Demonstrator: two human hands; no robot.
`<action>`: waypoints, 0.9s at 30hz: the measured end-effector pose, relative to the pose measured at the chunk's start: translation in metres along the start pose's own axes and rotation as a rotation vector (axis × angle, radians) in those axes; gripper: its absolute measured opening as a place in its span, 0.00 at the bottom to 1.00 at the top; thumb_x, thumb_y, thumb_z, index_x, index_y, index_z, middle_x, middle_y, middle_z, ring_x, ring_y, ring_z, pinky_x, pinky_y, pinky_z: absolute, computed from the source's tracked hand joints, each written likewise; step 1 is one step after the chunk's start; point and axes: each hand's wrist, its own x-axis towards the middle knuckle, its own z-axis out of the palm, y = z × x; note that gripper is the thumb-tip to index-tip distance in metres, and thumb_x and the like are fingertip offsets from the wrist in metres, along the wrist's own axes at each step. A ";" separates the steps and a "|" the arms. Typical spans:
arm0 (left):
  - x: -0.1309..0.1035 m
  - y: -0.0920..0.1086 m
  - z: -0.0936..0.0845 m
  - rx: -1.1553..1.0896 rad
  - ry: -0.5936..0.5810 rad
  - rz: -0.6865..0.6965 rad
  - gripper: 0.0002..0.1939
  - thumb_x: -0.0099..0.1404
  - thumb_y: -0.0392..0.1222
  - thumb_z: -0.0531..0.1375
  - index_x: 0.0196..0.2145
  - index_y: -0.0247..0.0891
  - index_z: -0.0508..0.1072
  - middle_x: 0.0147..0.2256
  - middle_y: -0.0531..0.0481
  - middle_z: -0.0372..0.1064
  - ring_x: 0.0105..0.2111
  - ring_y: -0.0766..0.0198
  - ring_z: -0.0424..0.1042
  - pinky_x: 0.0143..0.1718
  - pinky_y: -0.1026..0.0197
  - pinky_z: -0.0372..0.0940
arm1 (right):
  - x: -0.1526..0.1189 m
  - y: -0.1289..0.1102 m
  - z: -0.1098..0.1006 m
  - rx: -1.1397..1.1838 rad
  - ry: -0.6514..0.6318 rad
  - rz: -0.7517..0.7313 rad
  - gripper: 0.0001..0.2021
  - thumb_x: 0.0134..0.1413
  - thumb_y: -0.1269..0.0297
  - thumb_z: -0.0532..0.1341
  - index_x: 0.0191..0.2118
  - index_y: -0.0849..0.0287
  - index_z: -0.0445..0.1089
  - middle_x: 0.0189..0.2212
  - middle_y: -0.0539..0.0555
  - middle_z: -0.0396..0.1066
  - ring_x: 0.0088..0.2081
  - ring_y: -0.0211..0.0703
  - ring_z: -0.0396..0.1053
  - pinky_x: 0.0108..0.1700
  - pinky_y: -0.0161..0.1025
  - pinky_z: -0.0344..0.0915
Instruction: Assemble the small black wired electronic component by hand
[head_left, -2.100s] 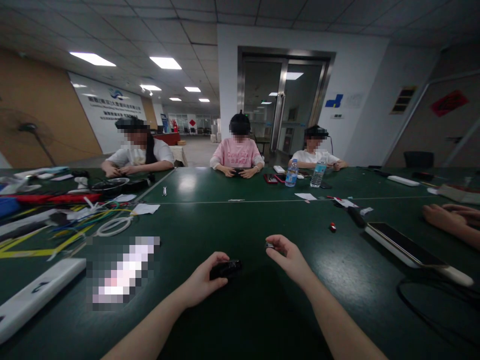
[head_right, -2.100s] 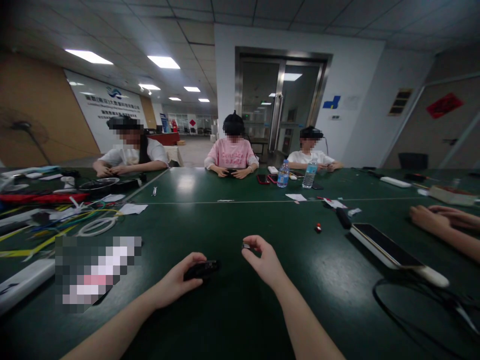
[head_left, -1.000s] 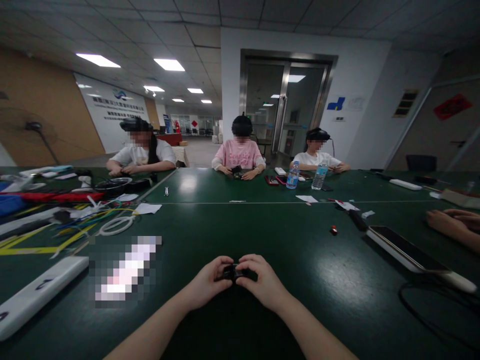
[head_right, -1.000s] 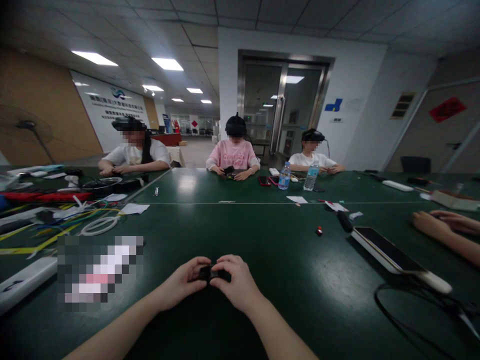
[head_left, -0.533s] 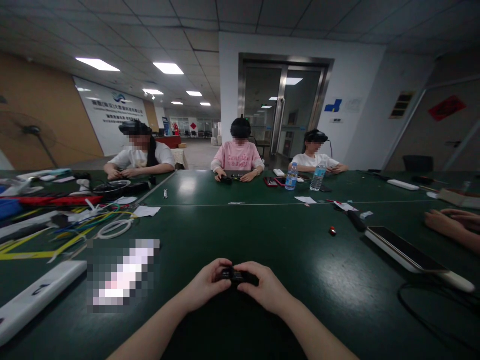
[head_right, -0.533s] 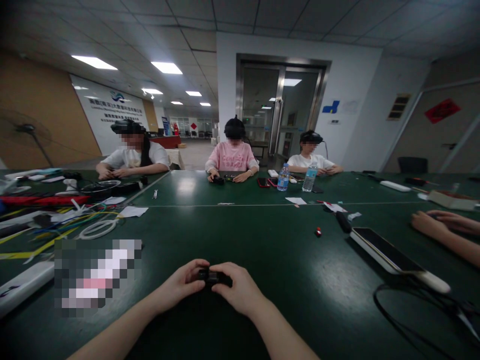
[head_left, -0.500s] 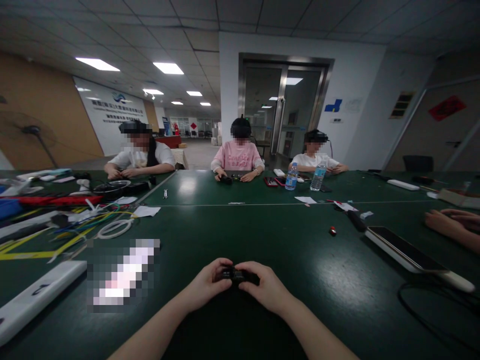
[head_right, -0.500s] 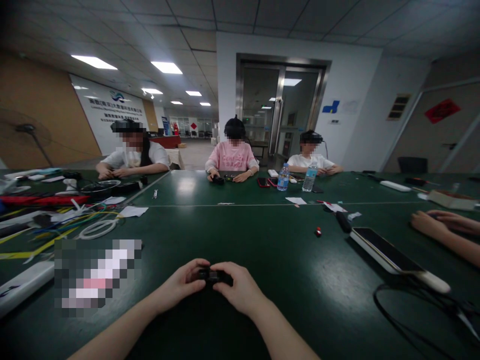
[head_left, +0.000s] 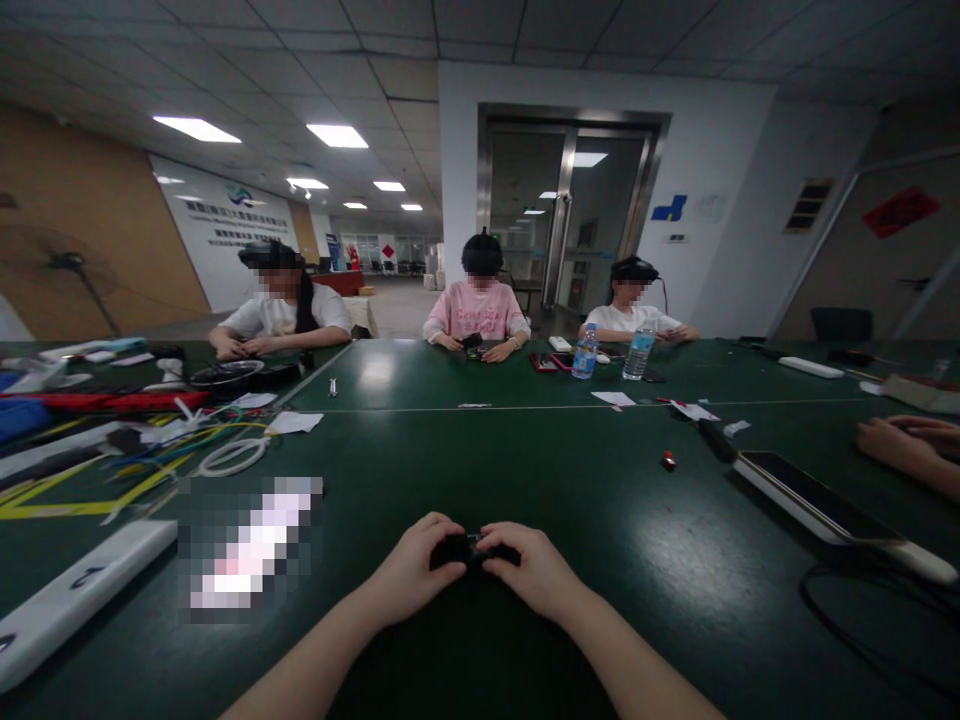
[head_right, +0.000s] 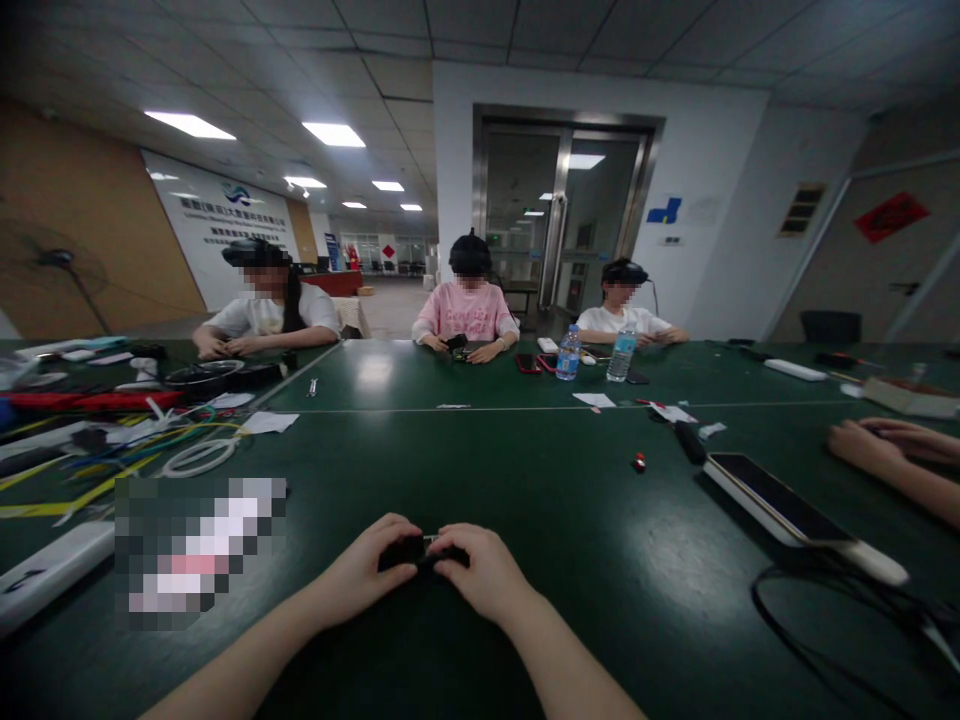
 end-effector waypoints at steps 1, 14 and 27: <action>0.000 -0.001 -0.002 0.051 0.004 0.029 0.17 0.56 0.39 0.60 0.45 0.41 0.68 0.44 0.48 0.64 0.44 0.58 0.65 0.47 0.56 0.60 | 0.001 -0.001 0.001 -0.031 -0.005 0.000 0.11 0.47 0.67 0.62 0.39 0.50 0.71 0.46 0.48 0.69 0.50 0.44 0.64 0.54 0.46 0.56; -0.001 -0.009 -0.004 0.177 0.037 0.058 0.17 0.60 0.46 0.57 0.46 0.43 0.68 0.47 0.45 0.64 0.47 0.54 0.62 0.49 0.52 0.58 | 0.001 -0.006 -0.002 -0.079 -0.003 0.003 0.12 0.49 0.66 0.60 0.41 0.47 0.70 0.43 0.47 0.69 0.49 0.44 0.63 0.52 0.44 0.57; -0.001 -0.004 -0.005 0.182 0.028 0.039 0.15 0.59 0.44 0.58 0.45 0.43 0.69 0.47 0.46 0.64 0.48 0.54 0.62 0.50 0.53 0.57 | 0.000 -0.006 -0.002 -0.075 0.003 -0.019 0.13 0.48 0.64 0.61 0.42 0.48 0.69 0.43 0.48 0.70 0.47 0.44 0.63 0.51 0.44 0.57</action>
